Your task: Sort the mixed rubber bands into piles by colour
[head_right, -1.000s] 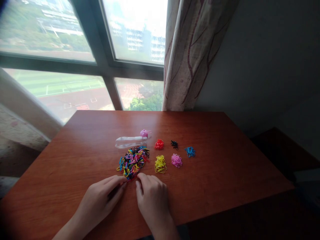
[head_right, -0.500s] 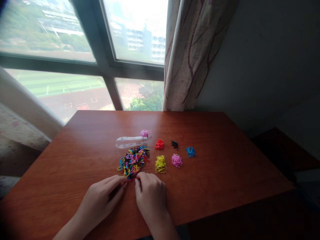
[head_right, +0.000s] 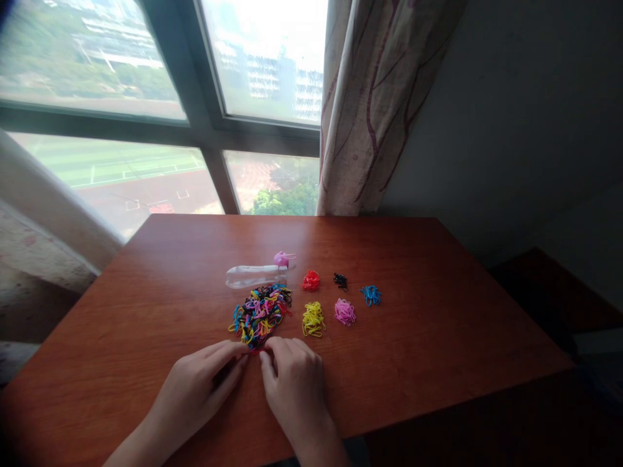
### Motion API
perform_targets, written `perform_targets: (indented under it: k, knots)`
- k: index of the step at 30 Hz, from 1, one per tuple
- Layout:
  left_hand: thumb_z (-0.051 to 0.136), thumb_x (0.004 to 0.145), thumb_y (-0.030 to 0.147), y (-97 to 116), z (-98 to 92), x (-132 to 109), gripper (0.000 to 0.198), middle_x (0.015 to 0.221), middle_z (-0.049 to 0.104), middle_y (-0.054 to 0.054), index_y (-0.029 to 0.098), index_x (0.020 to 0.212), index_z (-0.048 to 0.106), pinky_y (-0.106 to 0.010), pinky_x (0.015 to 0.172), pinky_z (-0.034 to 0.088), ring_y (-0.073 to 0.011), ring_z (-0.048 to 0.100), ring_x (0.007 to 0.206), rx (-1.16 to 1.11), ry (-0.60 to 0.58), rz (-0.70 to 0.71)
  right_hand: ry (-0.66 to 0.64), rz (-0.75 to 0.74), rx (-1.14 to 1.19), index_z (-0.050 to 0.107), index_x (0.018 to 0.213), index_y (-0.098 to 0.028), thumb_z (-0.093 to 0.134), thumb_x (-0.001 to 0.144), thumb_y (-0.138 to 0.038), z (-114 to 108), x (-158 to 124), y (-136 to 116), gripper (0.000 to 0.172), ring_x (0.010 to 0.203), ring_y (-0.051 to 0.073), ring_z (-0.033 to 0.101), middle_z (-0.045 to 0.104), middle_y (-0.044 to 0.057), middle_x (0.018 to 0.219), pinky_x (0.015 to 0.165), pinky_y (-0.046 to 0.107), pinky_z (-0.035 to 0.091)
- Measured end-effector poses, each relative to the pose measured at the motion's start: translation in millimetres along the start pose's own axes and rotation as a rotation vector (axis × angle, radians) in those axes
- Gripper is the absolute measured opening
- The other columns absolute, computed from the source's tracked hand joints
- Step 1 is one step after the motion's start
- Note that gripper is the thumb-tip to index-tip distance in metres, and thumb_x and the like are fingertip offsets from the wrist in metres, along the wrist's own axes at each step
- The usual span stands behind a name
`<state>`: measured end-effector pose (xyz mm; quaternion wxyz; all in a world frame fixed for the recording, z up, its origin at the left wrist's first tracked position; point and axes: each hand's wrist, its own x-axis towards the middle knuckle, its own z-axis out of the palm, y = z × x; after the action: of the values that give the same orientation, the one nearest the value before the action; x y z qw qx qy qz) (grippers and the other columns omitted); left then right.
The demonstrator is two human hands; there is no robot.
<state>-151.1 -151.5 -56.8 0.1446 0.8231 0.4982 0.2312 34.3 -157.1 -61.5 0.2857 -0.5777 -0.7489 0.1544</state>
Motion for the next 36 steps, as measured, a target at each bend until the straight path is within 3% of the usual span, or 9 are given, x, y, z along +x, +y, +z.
perform_targets:
  k: [7,16,36]
  knots:
    - [0.046,0.095,0.023,-2,2.2,0,0.017,0.087,0.073,-0.001,0.024,0.097,0.064,-0.024,0.067,0.053,-0.0165,0.071,0.076,-0.003,-0.013,-0.006,-0.01,0.062,-0.012,0.064,0.085,-0.025,0.069,0.085,-0.021,5,5,-6,0.006,0.065,0.016,0.06,0.067,-0.003,0.071,0.06,0.026,0.031]
    - [0.047,0.094,0.023,0,0.3,0,0.018,0.086,0.074,-0.001,0.024,0.097,0.064,-0.023,0.065,0.052,-0.0156,0.07,0.073,0.008,0.008,-0.003,0.064,0.033,0.084,0.067,0.089,-0.023,0.054,0.091,-0.017,7,1,-1,0.014,0.066,0.015,0.063,0.069,-0.001,0.075,0.064,0.024,0.039]
    - [0.046,0.097,0.024,1,6.2,2,0.017,0.082,0.072,0.001,0.025,0.095,0.063,-0.024,0.061,0.049,-0.0164,0.069,0.07,0.132,-0.007,0.047,0.131,0.099,0.121,0.069,0.09,-0.022,0.049,0.095,-0.025,-13,-20,21,0.02,0.063,0.016,0.064,0.069,0.002,0.074,0.061,0.023,0.045]
